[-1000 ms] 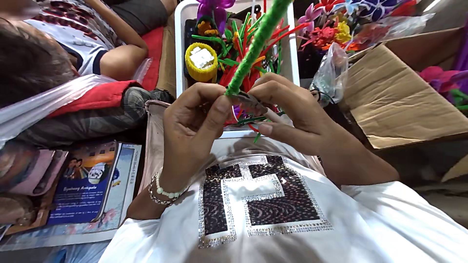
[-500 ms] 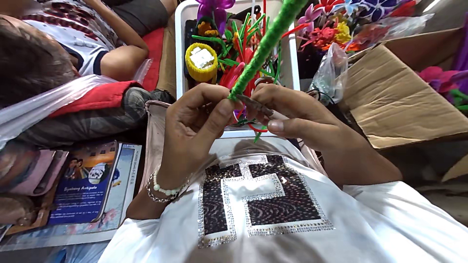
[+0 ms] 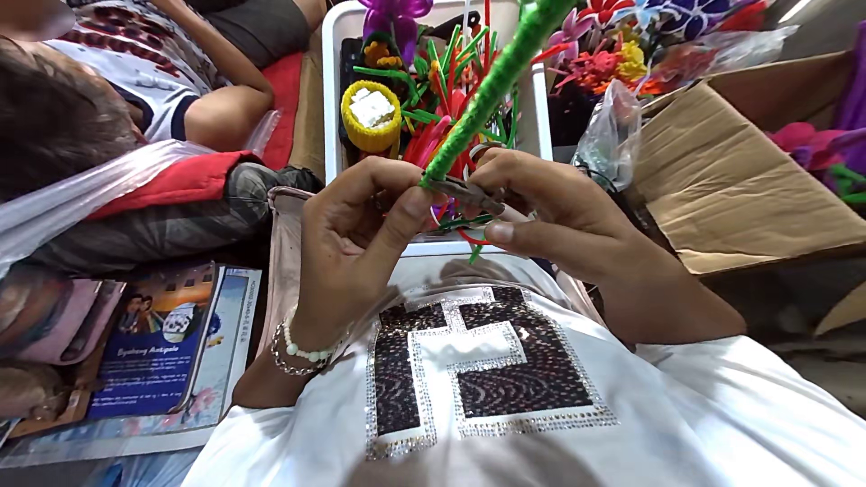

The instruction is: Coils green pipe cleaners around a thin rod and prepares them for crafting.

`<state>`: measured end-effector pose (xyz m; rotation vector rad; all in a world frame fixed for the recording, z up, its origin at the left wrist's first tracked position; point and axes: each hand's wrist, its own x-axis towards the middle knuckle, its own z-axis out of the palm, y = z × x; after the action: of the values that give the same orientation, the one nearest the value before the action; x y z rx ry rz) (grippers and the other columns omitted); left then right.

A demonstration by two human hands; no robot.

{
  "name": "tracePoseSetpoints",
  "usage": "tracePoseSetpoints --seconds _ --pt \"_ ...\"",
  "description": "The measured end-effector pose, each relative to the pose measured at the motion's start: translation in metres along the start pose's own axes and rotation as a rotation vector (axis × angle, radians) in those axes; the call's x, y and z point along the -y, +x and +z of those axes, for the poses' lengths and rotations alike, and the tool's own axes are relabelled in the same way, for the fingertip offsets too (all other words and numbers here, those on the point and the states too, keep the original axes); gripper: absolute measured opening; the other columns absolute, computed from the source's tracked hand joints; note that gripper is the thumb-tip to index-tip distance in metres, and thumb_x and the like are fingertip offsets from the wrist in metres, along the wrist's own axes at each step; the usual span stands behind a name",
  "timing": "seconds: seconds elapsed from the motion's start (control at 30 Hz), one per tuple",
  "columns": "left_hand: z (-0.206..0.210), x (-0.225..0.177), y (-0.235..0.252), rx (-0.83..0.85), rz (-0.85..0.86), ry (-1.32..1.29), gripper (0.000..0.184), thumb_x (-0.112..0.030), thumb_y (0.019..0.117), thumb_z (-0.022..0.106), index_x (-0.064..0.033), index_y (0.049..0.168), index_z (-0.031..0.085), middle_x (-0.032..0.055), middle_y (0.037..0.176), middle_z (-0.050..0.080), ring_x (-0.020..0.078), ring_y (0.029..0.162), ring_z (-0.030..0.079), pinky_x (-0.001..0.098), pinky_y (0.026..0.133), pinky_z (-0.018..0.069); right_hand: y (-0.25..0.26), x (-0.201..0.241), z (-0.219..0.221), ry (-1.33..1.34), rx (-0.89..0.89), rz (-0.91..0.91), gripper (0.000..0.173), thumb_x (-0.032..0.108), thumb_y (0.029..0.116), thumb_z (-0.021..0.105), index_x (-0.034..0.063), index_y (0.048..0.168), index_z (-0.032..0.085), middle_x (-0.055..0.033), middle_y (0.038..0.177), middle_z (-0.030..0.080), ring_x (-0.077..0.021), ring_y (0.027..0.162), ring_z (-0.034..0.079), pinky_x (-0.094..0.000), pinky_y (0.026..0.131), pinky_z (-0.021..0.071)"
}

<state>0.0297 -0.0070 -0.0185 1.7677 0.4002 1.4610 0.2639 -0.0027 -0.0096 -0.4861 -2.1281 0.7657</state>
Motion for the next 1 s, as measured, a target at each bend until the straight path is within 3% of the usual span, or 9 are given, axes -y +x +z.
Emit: tracePoseSetpoints --seconds 0.13,0.37,0.53,0.7,1.0 --pt "0.001 0.001 0.0 -0.017 0.001 0.005 0.01 -0.01 0.1037 0.058 -0.0101 0.11 0.066 -0.008 0.098 0.066 -0.003 0.074 0.058 0.0111 0.06 0.0486 0.001 0.002 0.003 -0.189 -0.063 -0.042 0.027 0.018 0.1 0.054 -0.0018 0.114 0.065 -0.001 0.1 0.058 -0.0007 0.087 0.053 -0.0135 0.068 0.0451" --pt "0.004 0.006 0.003 -0.052 -0.017 0.04 0.012 -0.009 0.1055 0.054 -0.0118 0.112 0.064 -0.0084 0.095 0.065 -0.0031 0.07 0.055 0.011 0.058 0.0459 0.003 0.0 0.006 -0.382 -0.145 -0.062 0.03 0.02 0.0998 0.053 -0.0017 0.114 0.067 -0.003 0.098 0.059 -0.001 0.079 0.054 -0.0147 0.062 0.0446" --pt "0.003 0.01 0.003 -0.011 -0.052 -0.075 0.014 -0.015 0.1081 0.051 -0.0117 0.111 0.064 -0.0079 0.09 0.061 -0.002 0.069 0.053 0.0126 0.059 0.0444 0.006 0.001 0.008 -0.264 -0.064 -0.02 0.032 0.024 0.1017 0.049 0.0 0.117 0.063 -0.002 0.106 0.058 -0.0041 0.096 0.057 -0.0182 0.079 0.0516" --pt "0.0 0.014 0.003 -0.017 -0.052 -0.194 0.014 -0.023 0.108 0.052 -0.0169 0.107 0.065 -0.0077 0.092 0.063 0.0001 0.076 0.059 0.0151 0.067 0.0509 0.008 0.011 0.015 -0.452 -0.127 -0.041 0.034 0.028 0.1005 0.05 0.002 0.117 0.065 -0.0018 0.098 0.055 -0.0053 0.083 0.054 -0.0198 0.067 0.0466" --pt "0.001 0.015 0.002 -0.11 0.204 -0.069 0.014 -0.028 0.1028 0.062 -0.0208 0.114 0.064 -0.0082 0.1 0.067 0.0005 0.083 0.064 0.0162 0.071 0.0558 0.012 0.035 0.026 -0.522 -0.131 -0.045 0.037 0.032 0.1008 0.047 0.0058 0.116 0.068 0.0001 0.091 0.053 -0.0092 0.078 0.053 -0.0236 0.059 0.0406"
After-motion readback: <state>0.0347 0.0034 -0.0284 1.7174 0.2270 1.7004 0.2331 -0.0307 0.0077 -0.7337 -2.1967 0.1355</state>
